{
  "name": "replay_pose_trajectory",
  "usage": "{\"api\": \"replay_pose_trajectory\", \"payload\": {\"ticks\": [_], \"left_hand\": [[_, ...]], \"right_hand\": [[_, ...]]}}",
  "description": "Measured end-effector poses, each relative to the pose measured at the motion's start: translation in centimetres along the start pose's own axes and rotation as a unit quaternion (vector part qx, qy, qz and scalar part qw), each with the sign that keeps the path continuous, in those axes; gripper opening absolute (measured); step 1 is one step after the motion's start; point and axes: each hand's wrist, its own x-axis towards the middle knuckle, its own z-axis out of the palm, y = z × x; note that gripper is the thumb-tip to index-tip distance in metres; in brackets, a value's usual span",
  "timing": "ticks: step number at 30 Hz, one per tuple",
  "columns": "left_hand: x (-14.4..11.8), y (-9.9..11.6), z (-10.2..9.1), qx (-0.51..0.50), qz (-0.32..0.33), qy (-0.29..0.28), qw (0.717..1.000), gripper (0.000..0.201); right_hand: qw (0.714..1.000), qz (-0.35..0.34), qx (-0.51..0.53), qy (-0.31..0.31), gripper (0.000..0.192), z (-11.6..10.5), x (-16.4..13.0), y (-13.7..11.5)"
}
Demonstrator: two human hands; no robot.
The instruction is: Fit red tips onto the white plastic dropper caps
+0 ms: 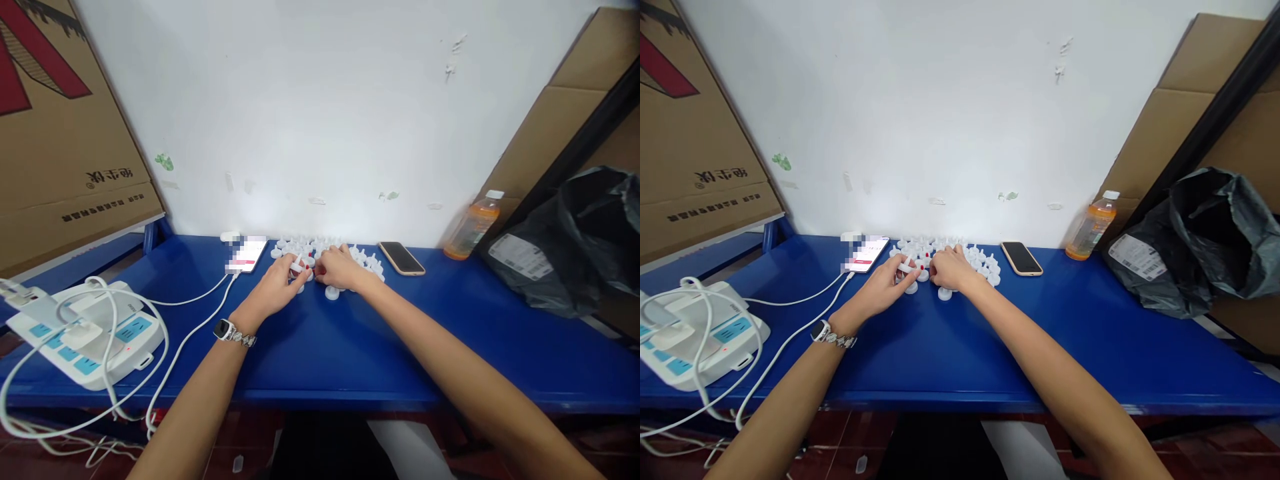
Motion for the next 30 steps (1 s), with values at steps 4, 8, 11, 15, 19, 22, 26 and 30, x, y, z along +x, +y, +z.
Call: {"api": "replay_pose_trajectory", "payload": {"ticks": [4, 8, 11, 15, 19, 22, 26, 30], "left_hand": [[0.2, -0.4, 0.2, 0.003, 0.009, -0.004, 1.0, 0.029], [0.2, -0.4, 0.3, 0.04, 0.008, -0.012, 0.999, 0.03], [0.2, -0.2, 0.3, 0.049, 0.012, -0.011, 0.999, 0.029], [0.1, 0.1, 0.4, 0.036, 0.009, -0.025, 0.999, 0.027], [0.0, 0.4, 0.8, 0.04, 0.016, -0.027, 0.999, 0.024], [-0.1, 0.7, 1.0, 0.039, 0.025, -0.032, 0.998, 0.027], [-0.3, 0.8, 1.1, 0.041, 0.044, -0.043, 0.997, 0.034], [-0.4, 0.9, 1.5, 0.006, 0.052, -0.037, 0.998, 0.041]], "right_hand": [[1.0, 0.006, 0.016, -0.019, 0.014, 0.0, -0.2, 0.6], [1.0, 0.0, 0.02, -0.023, 0.011, -0.1, -0.2, 0.9], [0.995, -0.002, 0.094, 0.034, 0.009, -0.2, -0.5, 0.9], [0.909, 0.01, 0.388, 0.154, 0.014, -0.1, -1.2, 0.6], [0.807, 0.008, 0.567, 0.167, 0.026, 0.4, -2.2, 0.0], [0.771, 0.015, 0.617, 0.158, 0.033, 0.6, -2.6, -0.3], [0.75, 0.022, 0.645, 0.142, 0.037, 0.6, -2.9, -0.4], [0.705, 0.045, 0.69, 0.156, 0.041, 0.6, -2.9, -0.9]]}}
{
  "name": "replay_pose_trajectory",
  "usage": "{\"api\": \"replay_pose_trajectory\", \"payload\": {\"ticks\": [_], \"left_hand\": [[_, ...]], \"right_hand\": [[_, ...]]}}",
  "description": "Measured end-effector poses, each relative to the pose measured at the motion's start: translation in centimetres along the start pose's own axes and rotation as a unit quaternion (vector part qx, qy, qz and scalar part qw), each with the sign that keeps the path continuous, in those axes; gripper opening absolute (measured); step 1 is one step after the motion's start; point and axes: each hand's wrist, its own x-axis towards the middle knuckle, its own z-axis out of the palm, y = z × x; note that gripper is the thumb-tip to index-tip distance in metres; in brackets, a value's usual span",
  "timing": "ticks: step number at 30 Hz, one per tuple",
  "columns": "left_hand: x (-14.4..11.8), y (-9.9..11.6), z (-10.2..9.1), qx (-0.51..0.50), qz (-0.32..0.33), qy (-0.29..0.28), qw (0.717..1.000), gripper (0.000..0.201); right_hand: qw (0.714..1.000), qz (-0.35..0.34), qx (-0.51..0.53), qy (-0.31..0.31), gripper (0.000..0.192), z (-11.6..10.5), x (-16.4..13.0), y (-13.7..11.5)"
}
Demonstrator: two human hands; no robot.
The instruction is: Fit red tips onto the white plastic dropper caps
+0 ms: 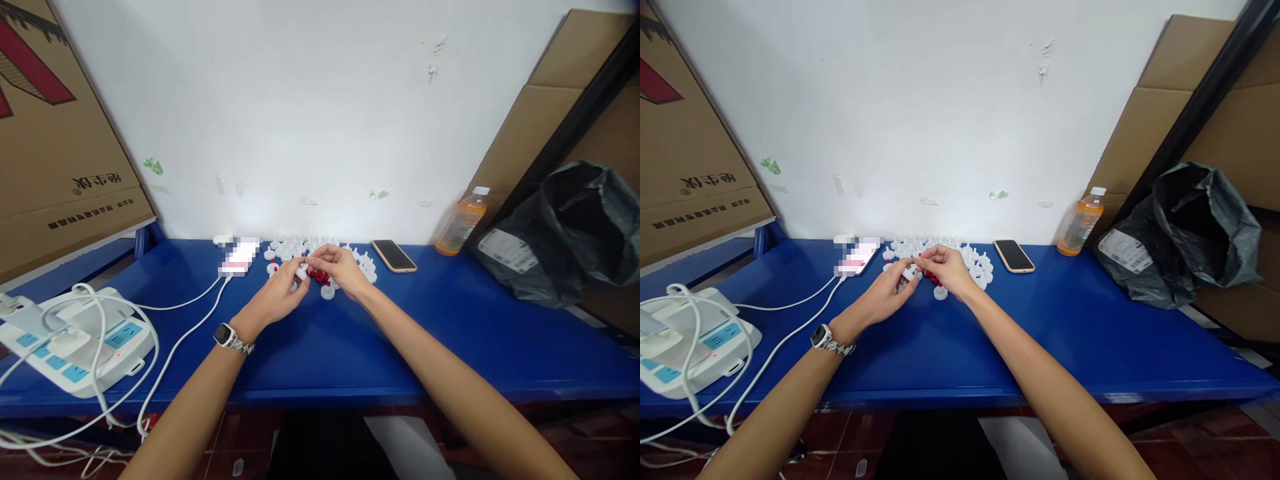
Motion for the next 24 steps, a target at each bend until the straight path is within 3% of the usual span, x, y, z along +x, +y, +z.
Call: {"api": "replay_pose_trajectory", "payload": {"ticks": [9, 12, 15, 17, 19, 22, 24], "left_hand": [[-0.3, 0.8, 0.4, -0.069, 0.034, 0.03, 0.997, 0.059], [-0.1, 0.7, 0.6, -0.072, 0.025, 0.02, 0.997, 0.062], [0.4, 0.0, 0.4, -0.033, 0.024, 0.042, 0.998, 0.071], [0.6, -0.8, -0.1, 0.008, 0.02, 0.067, 0.998, 0.073], [0.7, -1.6, -1.0, 0.043, 0.018, 0.092, 0.995, 0.059], [0.5, -2.4, -2.1, 0.076, 0.016, 0.121, 0.99, 0.032], [0.4, -2.5, -2.3, 0.095, 0.009, 0.13, 0.987, 0.028]], "right_hand": [[0.995, -0.076, 0.007, 0.067, 0.04, 2.4, -0.6, -0.1], [0.995, -0.085, -0.015, 0.054, 0.038, 2.3, -0.5, -0.4], [0.987, -0.118, -0.101, 0.048, 0.029, 1.1, -0.1, -0.7], [0.967, -0.149, -0.197, 0.059, 0.016, 0.1, 0.3, -0.7], [0.94, -0.162, -0.297, 0.042, 0.005, -0.8, 0.6, -0.6], [0.895, -0.153, -0.416, -0.046, 0.007, -1.3, 1.0, -0.1], [0.858, -0.146, -0.481, -0.105, 0.01, -1.0, 1.2, 0.1]]}}
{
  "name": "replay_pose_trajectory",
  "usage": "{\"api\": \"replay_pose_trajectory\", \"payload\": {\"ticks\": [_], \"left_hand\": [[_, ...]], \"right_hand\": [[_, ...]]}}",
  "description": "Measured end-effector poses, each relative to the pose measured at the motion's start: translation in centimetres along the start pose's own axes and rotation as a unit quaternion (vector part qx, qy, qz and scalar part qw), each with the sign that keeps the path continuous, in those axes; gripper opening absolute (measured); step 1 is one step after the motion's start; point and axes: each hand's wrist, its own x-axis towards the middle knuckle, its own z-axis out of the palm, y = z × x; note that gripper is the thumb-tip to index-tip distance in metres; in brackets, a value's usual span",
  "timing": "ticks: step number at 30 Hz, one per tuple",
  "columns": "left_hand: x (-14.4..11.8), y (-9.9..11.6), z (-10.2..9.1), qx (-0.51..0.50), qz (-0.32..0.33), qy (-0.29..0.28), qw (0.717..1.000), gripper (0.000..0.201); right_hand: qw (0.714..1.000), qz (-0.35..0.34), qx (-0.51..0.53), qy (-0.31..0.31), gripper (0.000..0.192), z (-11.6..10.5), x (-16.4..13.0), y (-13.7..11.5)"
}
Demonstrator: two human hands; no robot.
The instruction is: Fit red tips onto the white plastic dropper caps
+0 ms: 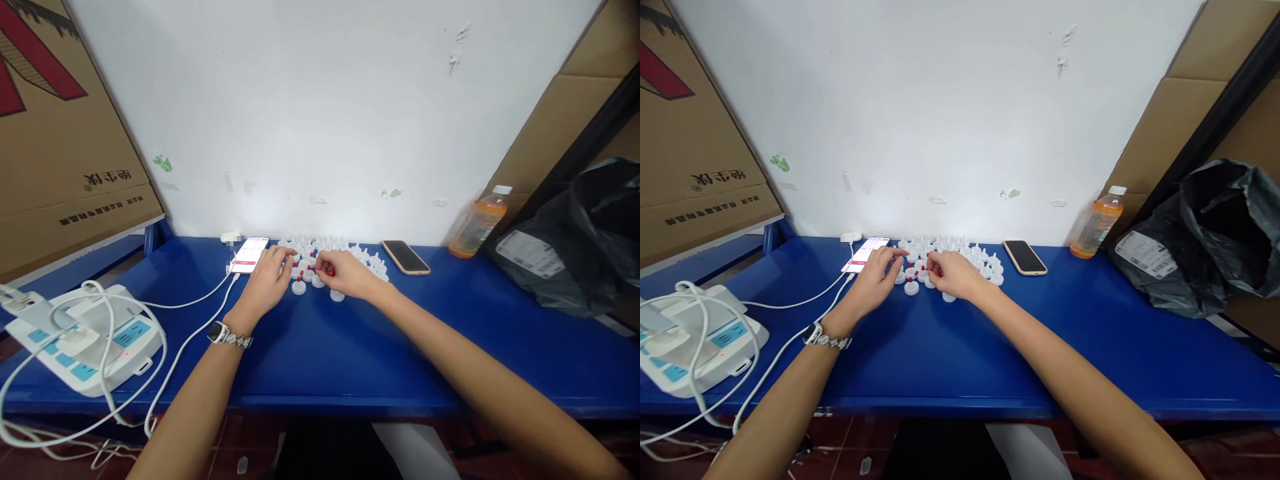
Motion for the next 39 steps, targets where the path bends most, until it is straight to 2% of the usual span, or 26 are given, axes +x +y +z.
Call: {"api": "replay_pose_trajectory", "payload": {"ticks": [3, 6, 7, 9, 12, 17, 20, 23, 26, 27, 29, 31, 33, 35, 39], "left_hand": [[-0.1, 0.3, 0.0, 0.026, -0.016, -0.001, 1.0, 0.027], [-0.2, 0.3, 0.0, 0.04, -0.043, -0.002, 0.998, 0.027], [-0.2, 0.2, -0.1, 0.042, -0.056, 0.005, 0.998, 0.026], [-0.2, -0.2, -0.2, 0.045, -0.086, 0.025, 0.995, 0.026], [-0.3, -0.5, -0.4, 0.057, -0.13, 0.029, 0.989, 0.026], [-0.5, -0.6, -0.1, 0.062, -0.14, 0.005, 0.988, 0.024], [-0.5, -0.6, 0.0, 0.056, -0.125, 0.0, 0.991, 0.022], [-0.4, -0.3, 0.1, 0.06, -0.109, 0.023, 0.992, 0.019], [-0.3, 0.7, 0.2, 0.061, -0.068, 0.077, 0.993, 0.031], [-0.3, 1.1, 0.3, 0.06, -0.048, 0.079, 0.994, 0.037], [-0.2, 1.9, 0.7, 0.052, -0.015, 0.037, 0.998, 0.037], [-0.3, 2.6, 1.1, 0.042, 0.004, -0.029, 0.999, 0.028], [-0.4, 2.9, 1.5, 0.03, 0.015, -0.071, 0.997, 0.028], [-0.5, 3.0, 1.8, 0.022, 0.022, -0.08, 0.996, 0.03], [-0.7, 2.9, 2.2, 0.024, 0.03, -0.088, 0.995, 0.032]], "right_hand": [[0.997, -0.011, -0.066, -0.048, 0.011, 0.6, 0.4, -0.6], [0.996, 0.007, -0.066, -0.055, 0.005, 0.6, 1.0, -0.9], [0.997, 0.019, -0.061, -0.048, 0.005, 0.4, 1.3, -0.8], [0.997, 0.045, -0.061, -0.017, 0.015, 0.1, 2.4, -0.4], [0.993, 0.067, -0.1, 0.015, 0.02, 0.0, 5.3, 0.6], [0.979, 0.093, -0.166, -0.074, 0.017, 2.2, 10.5, 1.2], [0.978, 0.092, -0.168, -0.083, 0.011, 3.2, 11.6, 0.9], [0.986, 0.094, -0.134, -0.044, 0.012, 2.7, 10.7, 0.3], [0.996, 0.084, 0.001, 0.034, 0.015, 1.2, 7.9, -0.7], [0.995, 0.073, 0.056, 0.048, 0.017, 0.7, 6.6, -1.1], [0.986, 0.053, 0.149, 0.057, 0.022, -0.1, 4.1, -1.7], [0.98, 0.058, 0.182, 0.058, 0.027, -0.6, 1.8, -1.8], [0.985, 0.081, 0.135, 0.071, 0.028, -0.9, 0.1, -1.5], [0.993, 0.1, 0.017, 0.066, 0.023, -0.9, -1.0, -0.9], [0.973, 0.103, -0.206, -0.007, 0.016, -0.5, -1.7, -0.5]]}}
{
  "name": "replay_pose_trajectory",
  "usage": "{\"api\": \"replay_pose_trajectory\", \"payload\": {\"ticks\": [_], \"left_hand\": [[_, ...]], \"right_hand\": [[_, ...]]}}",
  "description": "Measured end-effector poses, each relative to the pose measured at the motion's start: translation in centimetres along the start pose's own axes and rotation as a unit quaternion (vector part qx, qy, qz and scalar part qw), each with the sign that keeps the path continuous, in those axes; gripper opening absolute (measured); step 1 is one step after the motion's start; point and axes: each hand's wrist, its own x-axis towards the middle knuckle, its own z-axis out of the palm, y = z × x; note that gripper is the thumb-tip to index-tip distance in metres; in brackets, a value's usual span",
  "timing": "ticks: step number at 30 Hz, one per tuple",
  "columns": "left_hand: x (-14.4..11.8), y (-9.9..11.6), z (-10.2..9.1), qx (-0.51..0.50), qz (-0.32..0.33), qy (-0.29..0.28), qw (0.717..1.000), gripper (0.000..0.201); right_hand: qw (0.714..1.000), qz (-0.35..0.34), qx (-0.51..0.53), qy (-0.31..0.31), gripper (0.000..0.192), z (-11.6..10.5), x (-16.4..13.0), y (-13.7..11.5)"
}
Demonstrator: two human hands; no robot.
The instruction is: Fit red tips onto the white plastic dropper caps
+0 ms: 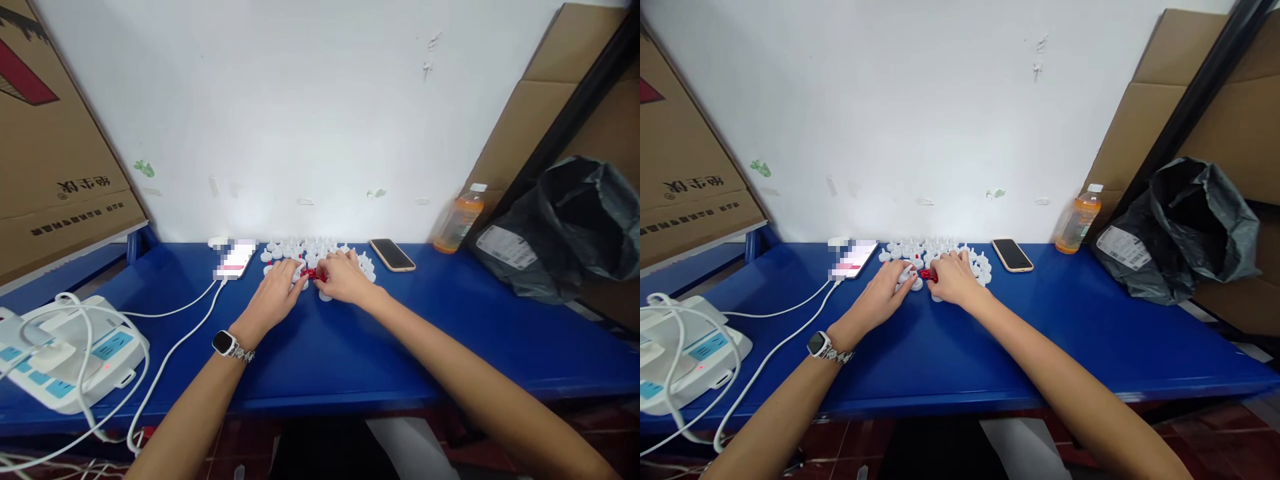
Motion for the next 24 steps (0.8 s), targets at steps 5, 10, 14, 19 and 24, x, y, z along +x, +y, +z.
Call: {"api": "replay_pose_trajectory", "payload": {"ticks": [5, 10, 14, 19, 24], "left_hand": [[0.0, 0.1, 0.3, 0.01, 0.005, -0.018, 1.0, 0.031], [0.0, 0.0, 0.4, 0.009, 0.006, -0.023, 1.0, 0.03], [0.0, -0.1, 0.3, 0.001, 0.005, -0.021, 1.0, 0.03], [0.0, 0.1, 0.3, -0.004, -0.005, -0.031, 1.0, 0.03], [0.0, 0.2, 0.4, -0.005, -0.001, -0.035, 0.999, 0.029]], "right_hand": [[0.997, 0.035, -0.059, -0.016, 0.016, 0.7, 0.1, -0.7], [0.998, 0.05, -0.039, -0.012, 0.016, 1.3, -0.2, -0.1], [0.997, 0.062, -0.035, -0.002, 0.016, 1.4, -0.6, 0.4], [0.999, 0.043, -0.026, -0.007, 0.018, 1.6, -0.7, 0.6], [1.0, 0.022, 0.012, 0.015, 0.017, 1.8, -0.6, 1.1]]}}
